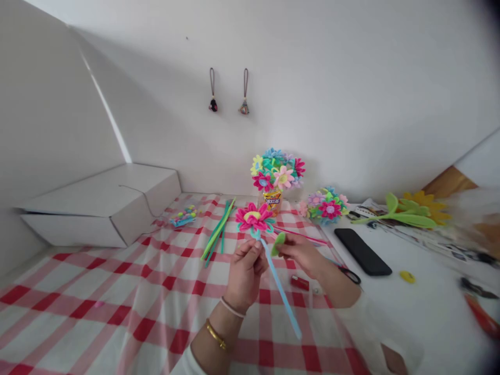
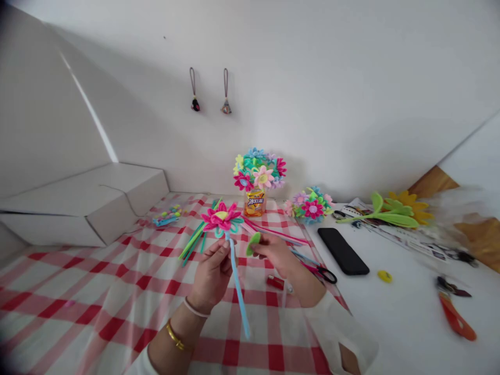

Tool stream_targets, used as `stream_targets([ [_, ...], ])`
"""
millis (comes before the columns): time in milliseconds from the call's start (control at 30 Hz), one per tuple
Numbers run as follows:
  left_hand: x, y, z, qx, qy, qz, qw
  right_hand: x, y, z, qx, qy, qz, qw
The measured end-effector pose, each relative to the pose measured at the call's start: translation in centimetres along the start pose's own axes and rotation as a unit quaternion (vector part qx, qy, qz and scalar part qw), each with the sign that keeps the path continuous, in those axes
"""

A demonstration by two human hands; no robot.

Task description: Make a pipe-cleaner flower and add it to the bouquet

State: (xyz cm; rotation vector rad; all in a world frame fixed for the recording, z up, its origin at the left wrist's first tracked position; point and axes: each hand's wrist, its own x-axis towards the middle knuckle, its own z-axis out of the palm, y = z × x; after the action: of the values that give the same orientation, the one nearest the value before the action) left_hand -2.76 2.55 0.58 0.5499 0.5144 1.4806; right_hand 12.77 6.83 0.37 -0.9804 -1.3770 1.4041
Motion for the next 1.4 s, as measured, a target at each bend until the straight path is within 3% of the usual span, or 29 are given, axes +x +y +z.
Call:
stream_targets([
  [100, 0.2, -0.8, 0.0, 0.014, 0.011, -0.002, 1.0, -2.5, -1.0, -2.1, 0.164, 0.043, 0.016, 0.985],
  [167, 0.2, -1.5, -0.1, 0.038, 0.023, -0.02, 0.999, -3.9, -1.5, -2.1, 0.254, 0.062, 0.015, 0.965],
  [233, 0.1, -2.3, -0.2, 0.061, 0.027, -0.041, 0.997, -4.6, -1.7, -1.3, 0.277, 0.069, 0.013, 0.958],
  [433, -0.7, -3.7, 0.1, 0.045, 0.007, -0.078, 0.996, -4.9, -1.4, 0.5, 0.269, 0.033, 0.011, 0.962],
  [867, -1.8, -4.0, 0.9, 0.058, -0.071, -0.101, 0.991, -5.0, -0.6, 0.4, 0.23, 0.067, -0.004, 0.971],
  [1200, -1.5, -4.0, 0.6, 0.182, -0.071, -0.033, 0.98, -5.5, -1.0, 1.4, 0.214, 0.159, -0.012, 0.964],
  [1400, -1.5, -4.1, 0.9, 0.241, -0.019, 0.027, 0.97, -5.5, -0.9, 2.2, 0.23, 0.155, -0.009, 0.961],
])
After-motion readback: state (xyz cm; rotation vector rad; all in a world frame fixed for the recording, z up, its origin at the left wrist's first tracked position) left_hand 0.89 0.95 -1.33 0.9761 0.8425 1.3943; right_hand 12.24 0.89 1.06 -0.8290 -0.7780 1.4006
